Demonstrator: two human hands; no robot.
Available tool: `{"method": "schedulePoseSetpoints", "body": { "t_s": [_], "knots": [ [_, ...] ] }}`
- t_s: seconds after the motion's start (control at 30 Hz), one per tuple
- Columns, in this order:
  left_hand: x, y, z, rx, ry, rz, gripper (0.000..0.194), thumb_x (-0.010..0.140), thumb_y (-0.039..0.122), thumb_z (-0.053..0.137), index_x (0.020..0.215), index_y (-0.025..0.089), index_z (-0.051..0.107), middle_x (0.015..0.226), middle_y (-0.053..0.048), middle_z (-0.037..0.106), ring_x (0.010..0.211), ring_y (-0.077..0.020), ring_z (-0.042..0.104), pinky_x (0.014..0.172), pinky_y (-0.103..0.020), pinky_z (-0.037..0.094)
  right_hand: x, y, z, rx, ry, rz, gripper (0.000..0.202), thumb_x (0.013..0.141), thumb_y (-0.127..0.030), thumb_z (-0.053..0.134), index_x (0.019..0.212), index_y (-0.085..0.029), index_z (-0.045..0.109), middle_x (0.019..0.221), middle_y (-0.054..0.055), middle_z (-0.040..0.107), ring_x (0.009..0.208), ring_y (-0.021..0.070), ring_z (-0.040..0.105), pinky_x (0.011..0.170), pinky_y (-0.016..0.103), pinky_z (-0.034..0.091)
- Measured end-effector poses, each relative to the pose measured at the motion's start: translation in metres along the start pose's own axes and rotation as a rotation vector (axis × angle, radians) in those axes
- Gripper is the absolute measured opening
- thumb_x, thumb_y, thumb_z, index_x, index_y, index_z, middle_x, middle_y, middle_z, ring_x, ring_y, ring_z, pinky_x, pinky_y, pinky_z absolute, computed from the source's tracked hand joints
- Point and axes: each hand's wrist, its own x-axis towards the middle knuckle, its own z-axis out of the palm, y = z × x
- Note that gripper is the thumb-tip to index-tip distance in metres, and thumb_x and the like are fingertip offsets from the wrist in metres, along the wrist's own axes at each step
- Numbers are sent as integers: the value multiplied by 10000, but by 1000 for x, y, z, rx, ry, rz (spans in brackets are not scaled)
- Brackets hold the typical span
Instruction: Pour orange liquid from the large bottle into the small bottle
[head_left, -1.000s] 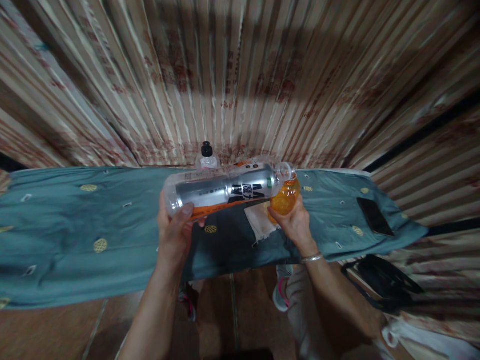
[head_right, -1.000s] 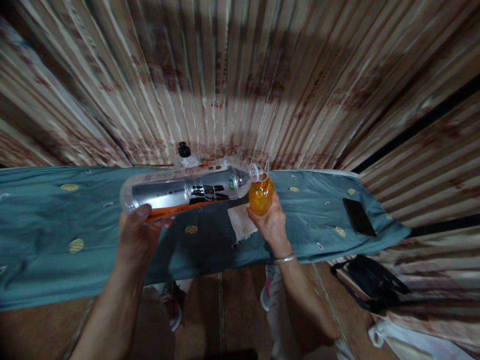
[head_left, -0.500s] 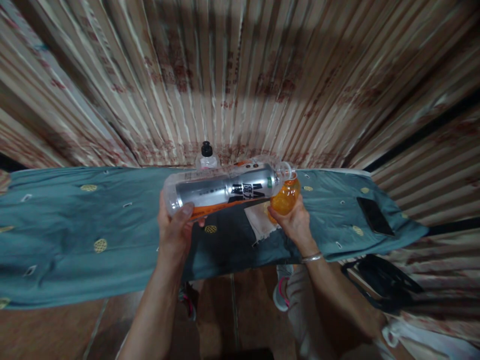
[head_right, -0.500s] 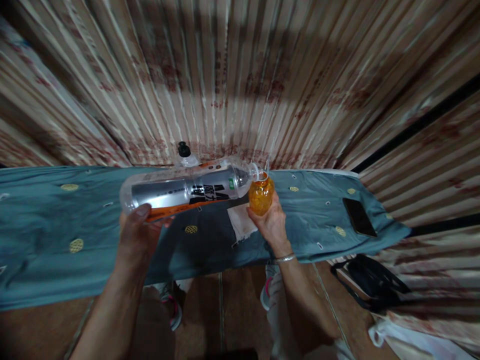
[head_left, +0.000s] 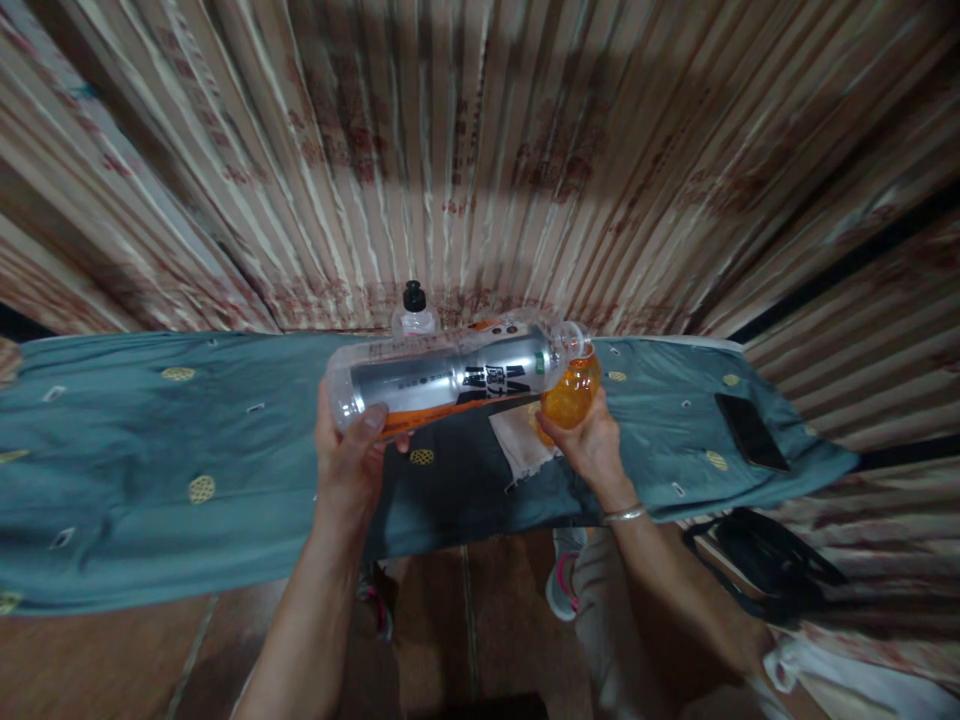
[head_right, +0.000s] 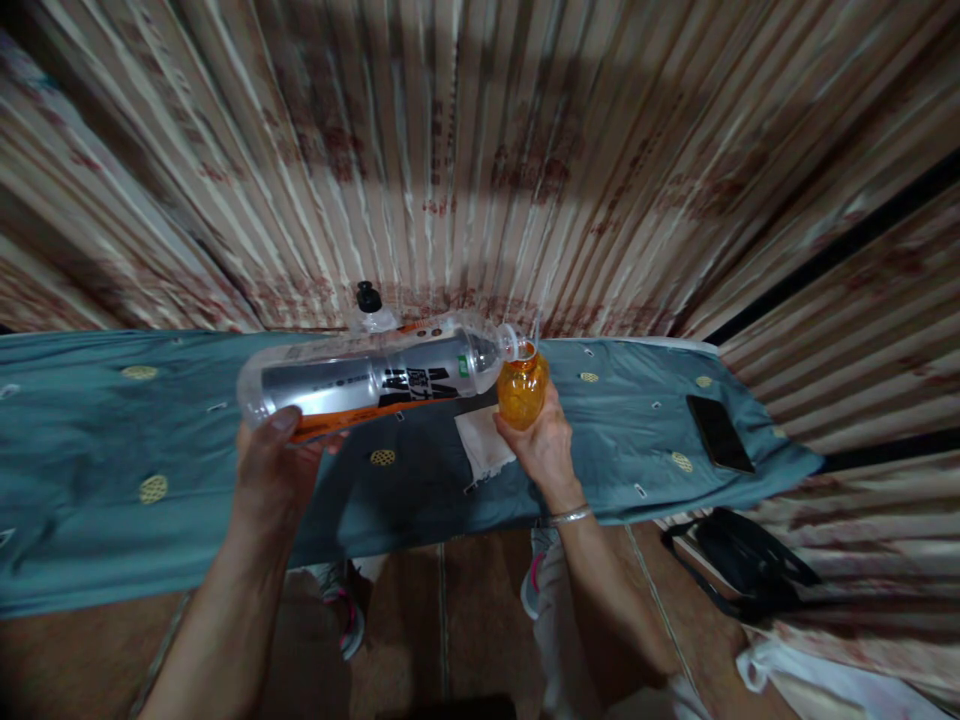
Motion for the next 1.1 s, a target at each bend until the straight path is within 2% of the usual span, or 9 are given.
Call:
{"method": "schedulePoseSetpoints", "body": {
  "t_s": [0.43,0.7,1.1],
  "knots": [
    [0,0,1,5,4,-14,429,616,309,825,982,233,615,862,-22,644,572,-150,575,411,-235,420,0,0,0,1,-20,27,931,691,-704,731,1386,-152,448,1152,171,719,984,359,726,826,478,585],
    [-1,0,0,-6,-7,-4,418,628,296,815,990,230,616,842,-15,636,565,-144,568,413,-240,426,1,3,1,4,-11,-17,902,713,-698,719,1383,-159,447,1180,172,714,1015,353,725,825,458,589],
    [0,0,0,-5,-11,1,437,633,299,824,1013,228,620,834,-10,643,559,-132,573,409,-228,411,0,2,-1,14,-15,-15,924,713,-676,734,1410,-147,436,1241,186,693,1087,358,705,895,489,579]
  ]
}}
